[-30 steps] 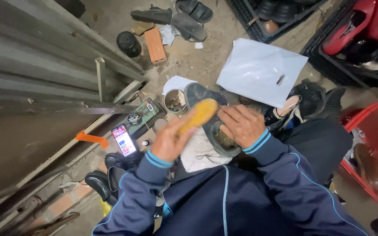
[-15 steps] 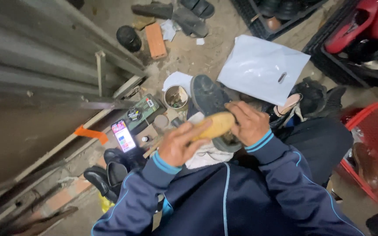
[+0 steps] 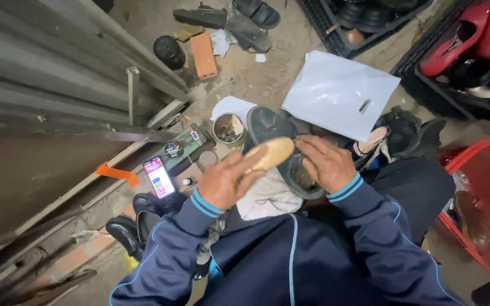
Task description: Cleaning a shoe with a brush and then using a handheld power tool to sand or buff the sole.
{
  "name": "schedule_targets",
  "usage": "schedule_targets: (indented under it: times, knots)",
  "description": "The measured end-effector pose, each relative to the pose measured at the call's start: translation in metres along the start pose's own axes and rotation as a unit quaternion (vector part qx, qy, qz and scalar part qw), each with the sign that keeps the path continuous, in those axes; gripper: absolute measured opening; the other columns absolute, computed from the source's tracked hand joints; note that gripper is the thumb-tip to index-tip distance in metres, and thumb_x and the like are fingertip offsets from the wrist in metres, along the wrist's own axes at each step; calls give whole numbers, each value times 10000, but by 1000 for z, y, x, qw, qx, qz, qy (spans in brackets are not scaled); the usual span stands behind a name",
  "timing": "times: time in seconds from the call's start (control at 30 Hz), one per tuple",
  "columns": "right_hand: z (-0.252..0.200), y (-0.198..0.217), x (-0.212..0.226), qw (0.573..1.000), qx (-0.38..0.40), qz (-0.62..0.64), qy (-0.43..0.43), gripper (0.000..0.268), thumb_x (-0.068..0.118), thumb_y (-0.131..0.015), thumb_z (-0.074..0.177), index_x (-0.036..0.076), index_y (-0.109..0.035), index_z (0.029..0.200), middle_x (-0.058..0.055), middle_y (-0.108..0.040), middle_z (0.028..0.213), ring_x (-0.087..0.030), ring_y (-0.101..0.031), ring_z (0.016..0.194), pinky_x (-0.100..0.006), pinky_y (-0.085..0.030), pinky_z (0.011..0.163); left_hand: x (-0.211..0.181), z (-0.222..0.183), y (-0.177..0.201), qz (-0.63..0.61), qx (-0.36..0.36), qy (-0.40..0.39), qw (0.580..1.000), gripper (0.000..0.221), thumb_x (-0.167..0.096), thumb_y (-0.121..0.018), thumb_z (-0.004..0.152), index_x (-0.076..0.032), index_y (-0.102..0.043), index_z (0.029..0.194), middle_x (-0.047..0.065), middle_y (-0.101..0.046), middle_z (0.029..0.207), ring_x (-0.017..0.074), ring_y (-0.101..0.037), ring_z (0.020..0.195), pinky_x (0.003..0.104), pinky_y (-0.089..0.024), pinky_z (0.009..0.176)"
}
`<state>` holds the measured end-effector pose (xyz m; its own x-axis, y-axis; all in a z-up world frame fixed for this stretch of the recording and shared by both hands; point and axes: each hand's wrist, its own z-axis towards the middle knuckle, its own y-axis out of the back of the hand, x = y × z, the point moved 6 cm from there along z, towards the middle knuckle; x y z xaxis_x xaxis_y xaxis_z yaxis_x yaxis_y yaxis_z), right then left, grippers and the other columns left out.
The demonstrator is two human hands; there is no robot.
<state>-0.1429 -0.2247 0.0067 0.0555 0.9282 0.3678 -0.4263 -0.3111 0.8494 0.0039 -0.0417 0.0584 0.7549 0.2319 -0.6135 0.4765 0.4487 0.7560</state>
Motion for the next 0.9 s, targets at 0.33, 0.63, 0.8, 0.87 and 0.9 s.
schedule_targets:
  times: [0.33,0.63,0.8,0.87,0.9]
  knots:
    - [16,10,-8,946,-27,281,-157,310,113,-562,1038,90,-677,1325,-128,-750,1176,-405,-703,1073,-518,-602,876,18,6,-21,-130,-43,-10,991,481,-378,-814,853,-315,-718,1320,-15,-727,880,264,-738,780,349,-611,711]
    - [13,-5,-39,886,16,376,-273,319,201,-528,1090,144,-625,1390,-211,-750,1083,-384,-722,1017,-576,-568,876,0,0,-32,-223,0,-18,975,450,-309,-827,852,-257,-734,1289,-30,-653,789,202,-708,700,334,-592,628]
    - [-5,-12,-53,868,-23,393,-302,306,215,-563,1079,111,-663,1350,-232,-746,989,-351,-728,890,-529,-589,784,3,3,-22,-177,-34,-11,984,236,-268,-750,919,-90,-776,1071,166,-701,861,409,-697,757,478,-573,680]
    - [-6,-15,-56,863,-32,399,-308,304,219,-574,1076,101,-674,1338,-238,-745,960,-341,-730,852,-515,-595,757,14,-6,-38,-184,-21,-14,983,235,-305,-748,919,-125,-784,1065,125,-711,861,365,-701,733,445,-577,668]
    - [-5,-19,-55,858,-40,406,-312,303,223,-584,1073,91,-685,1326,-244,-744,932,-331,-731,814,-500,-601,729,21,-14,-44,-189,-8,-15,982,234,-343,-746,920,-160,-791,1058,83,-721,861,322,-705,709,412,-582,656]
